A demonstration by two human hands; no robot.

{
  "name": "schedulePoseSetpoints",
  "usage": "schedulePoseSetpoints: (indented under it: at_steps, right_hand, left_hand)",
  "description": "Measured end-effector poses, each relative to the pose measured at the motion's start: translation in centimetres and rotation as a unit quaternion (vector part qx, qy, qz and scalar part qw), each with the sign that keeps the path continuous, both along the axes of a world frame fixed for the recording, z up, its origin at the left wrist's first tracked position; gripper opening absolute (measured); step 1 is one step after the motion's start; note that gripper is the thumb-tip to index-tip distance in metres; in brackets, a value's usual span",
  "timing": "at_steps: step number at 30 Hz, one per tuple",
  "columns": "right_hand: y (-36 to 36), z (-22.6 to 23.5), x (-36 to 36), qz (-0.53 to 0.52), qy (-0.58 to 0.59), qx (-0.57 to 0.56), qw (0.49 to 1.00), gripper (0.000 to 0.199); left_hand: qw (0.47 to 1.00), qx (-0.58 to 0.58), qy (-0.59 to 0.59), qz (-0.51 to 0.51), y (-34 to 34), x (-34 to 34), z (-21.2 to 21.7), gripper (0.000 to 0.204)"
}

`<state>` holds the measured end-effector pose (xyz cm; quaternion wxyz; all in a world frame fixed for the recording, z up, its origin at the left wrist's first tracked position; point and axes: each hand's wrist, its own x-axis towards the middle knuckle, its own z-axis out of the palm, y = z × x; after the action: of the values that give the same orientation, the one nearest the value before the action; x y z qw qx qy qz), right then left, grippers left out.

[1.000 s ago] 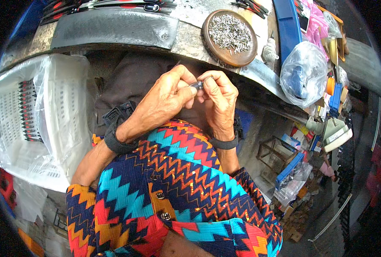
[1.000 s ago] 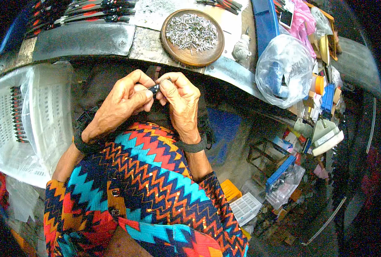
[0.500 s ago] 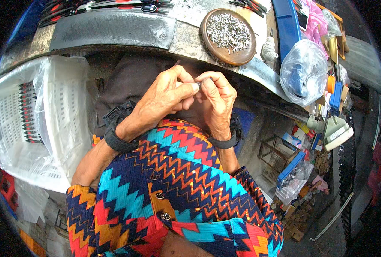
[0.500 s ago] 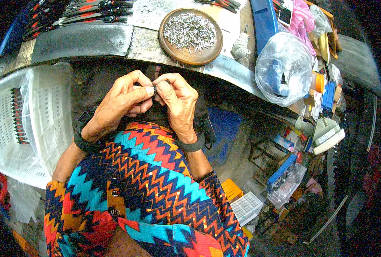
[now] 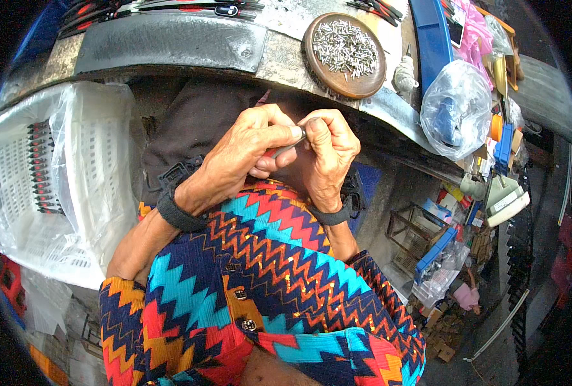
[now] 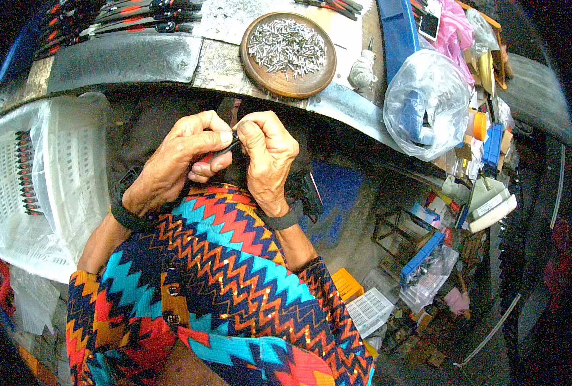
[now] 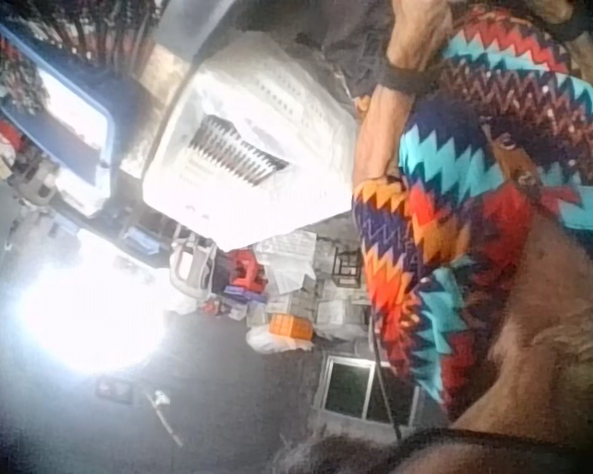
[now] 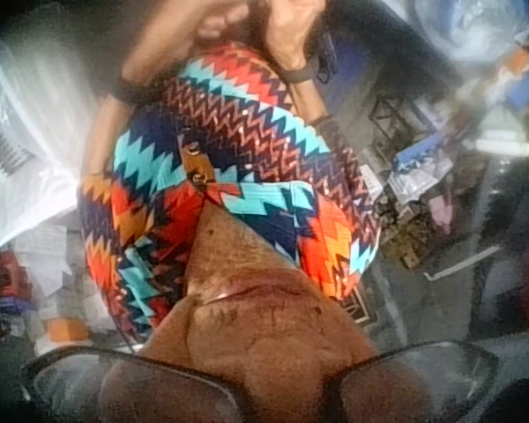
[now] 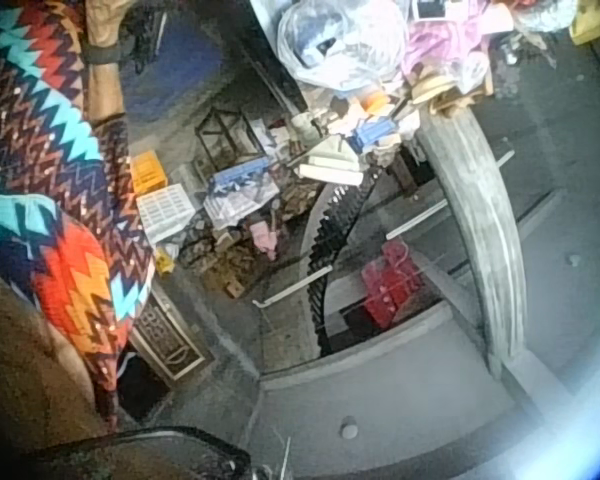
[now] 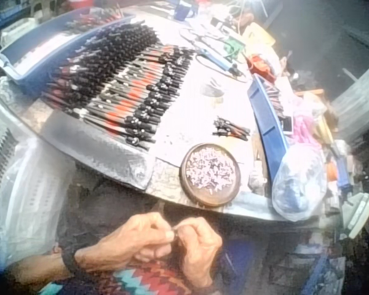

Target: The person assembles keychains by inserting small metal pieces into black plastic holders and placing the finished units into a blue tray. The person repeats this process multiple times, handling the metal pieces and plastic holders by hand.

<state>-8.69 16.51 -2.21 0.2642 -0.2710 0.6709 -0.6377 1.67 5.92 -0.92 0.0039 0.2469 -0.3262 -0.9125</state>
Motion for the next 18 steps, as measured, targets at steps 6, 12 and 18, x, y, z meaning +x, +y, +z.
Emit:
schedulePoseSetpoints:
  at_steps: [6, 12, 18]
  right_hand:
    - [0.1, 0.1, -0.6, 0.045, -0.067, -0.021, 0.997, 0.019]
    - [0.2, 0.0, -0.8, 0.062, -0.115, -0.01, 0.991, 0.021]
    - [0.2, 0.1, -1.4, 0.094, -0.178, -0.045, 0.978, 0.021]
  left_hand:
    - [1.0, -0.003, 0.011, -0.012, 0.0, 0.1, -0.3, 0.015]
    - [1.0, 0.003, -0.01, -0.011, 0.1, 0.0, -0.3, 0.015]
    - [1.0, 0.012, -0.011, -0.02, 0.3, -0.1, -0.3, 0.014]
